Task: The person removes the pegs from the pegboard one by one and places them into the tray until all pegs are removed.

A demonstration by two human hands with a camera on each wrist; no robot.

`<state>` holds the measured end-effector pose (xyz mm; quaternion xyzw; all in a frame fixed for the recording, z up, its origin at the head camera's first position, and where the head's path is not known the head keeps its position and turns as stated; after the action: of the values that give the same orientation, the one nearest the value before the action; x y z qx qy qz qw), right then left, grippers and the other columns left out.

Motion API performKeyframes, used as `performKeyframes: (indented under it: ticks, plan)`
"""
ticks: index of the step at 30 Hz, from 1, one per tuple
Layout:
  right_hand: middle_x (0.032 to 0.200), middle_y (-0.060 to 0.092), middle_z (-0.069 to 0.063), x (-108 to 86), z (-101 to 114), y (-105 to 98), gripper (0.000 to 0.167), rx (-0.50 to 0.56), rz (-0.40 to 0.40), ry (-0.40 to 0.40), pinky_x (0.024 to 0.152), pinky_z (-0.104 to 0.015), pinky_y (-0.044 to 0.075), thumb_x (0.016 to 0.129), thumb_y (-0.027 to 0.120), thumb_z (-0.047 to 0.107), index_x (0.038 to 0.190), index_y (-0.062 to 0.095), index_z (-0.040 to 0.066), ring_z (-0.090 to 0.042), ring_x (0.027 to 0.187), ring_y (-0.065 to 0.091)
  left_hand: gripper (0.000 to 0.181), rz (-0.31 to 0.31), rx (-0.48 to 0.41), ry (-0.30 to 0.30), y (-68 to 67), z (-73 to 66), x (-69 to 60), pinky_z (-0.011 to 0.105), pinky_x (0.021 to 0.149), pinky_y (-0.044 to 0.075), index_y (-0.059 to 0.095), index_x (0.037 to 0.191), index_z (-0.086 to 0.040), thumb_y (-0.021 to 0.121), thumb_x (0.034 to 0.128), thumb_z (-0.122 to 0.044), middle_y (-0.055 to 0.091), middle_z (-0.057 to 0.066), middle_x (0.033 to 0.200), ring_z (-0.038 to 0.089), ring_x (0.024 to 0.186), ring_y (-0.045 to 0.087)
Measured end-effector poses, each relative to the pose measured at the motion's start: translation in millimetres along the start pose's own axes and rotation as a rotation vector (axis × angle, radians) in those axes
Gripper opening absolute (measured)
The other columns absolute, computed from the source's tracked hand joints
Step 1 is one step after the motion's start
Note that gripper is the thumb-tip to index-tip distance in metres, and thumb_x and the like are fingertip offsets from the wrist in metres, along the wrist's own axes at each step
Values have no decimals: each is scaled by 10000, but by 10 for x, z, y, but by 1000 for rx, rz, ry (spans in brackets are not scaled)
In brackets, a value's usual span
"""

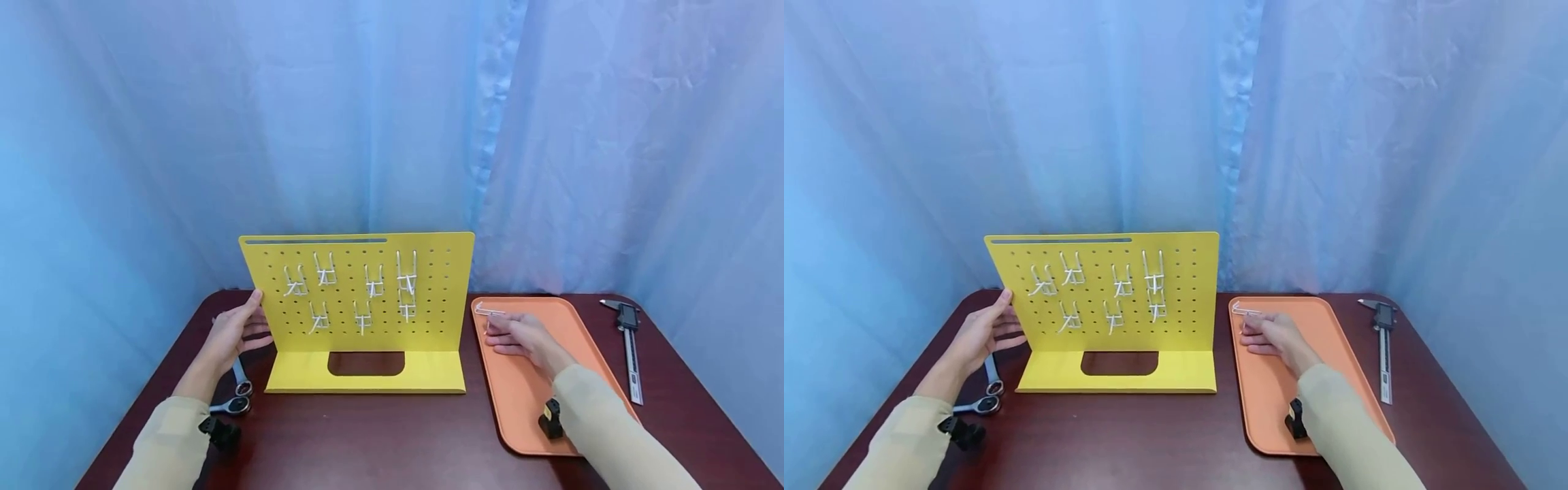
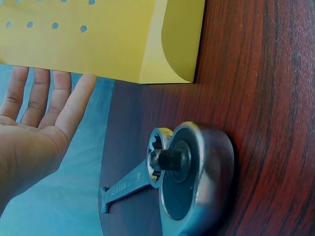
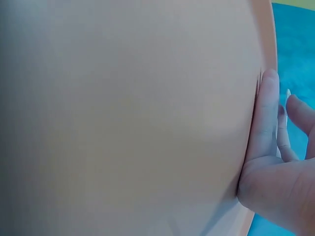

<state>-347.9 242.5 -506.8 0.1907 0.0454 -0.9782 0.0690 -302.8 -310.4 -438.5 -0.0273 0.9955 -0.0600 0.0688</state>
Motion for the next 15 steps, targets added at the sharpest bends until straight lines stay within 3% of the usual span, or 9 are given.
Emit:
performKeyframes:
  ticks: [6,12,15]
  plan:
    - [1088,711,-65,-20,31,-13,533,35,51,-37,860,-351,603,1065,565,327,1411,471,-68,-181,950,733,695,-3,9,21,-33,-69,54,385,822,613,601,1210,-25,565,942,-665,667,60,1062,179,954,700]
    - [1064,727,-74,-108,23,-44,506,22,61,-31,835,-371,612,1051,591,340,1348,536,-66,-198,907,736,695,-1,-13,3,-3,-4,22,398,833,609,615,1197,-19,573,939,-662,669,77,1056,196,956,703]
    - [1061,734,-84,-240,125,14,461,5,88,-51,804,-371,620,1042,614,309,1319,574,-57,-196,882,733,648,-1,-30,-6,2,17,5,403,830,609,634,1178,-35,576,952,-639,676,67,1037,196,948,704]
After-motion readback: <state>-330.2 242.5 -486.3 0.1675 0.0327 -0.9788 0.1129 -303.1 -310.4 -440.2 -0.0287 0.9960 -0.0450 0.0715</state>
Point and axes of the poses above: each hand's wrist, its own x-axis towards the middle knuckle, its own y-axis out of the palm, z = x × y, the point moved 7 cm from there along x, towards the middle knuckle
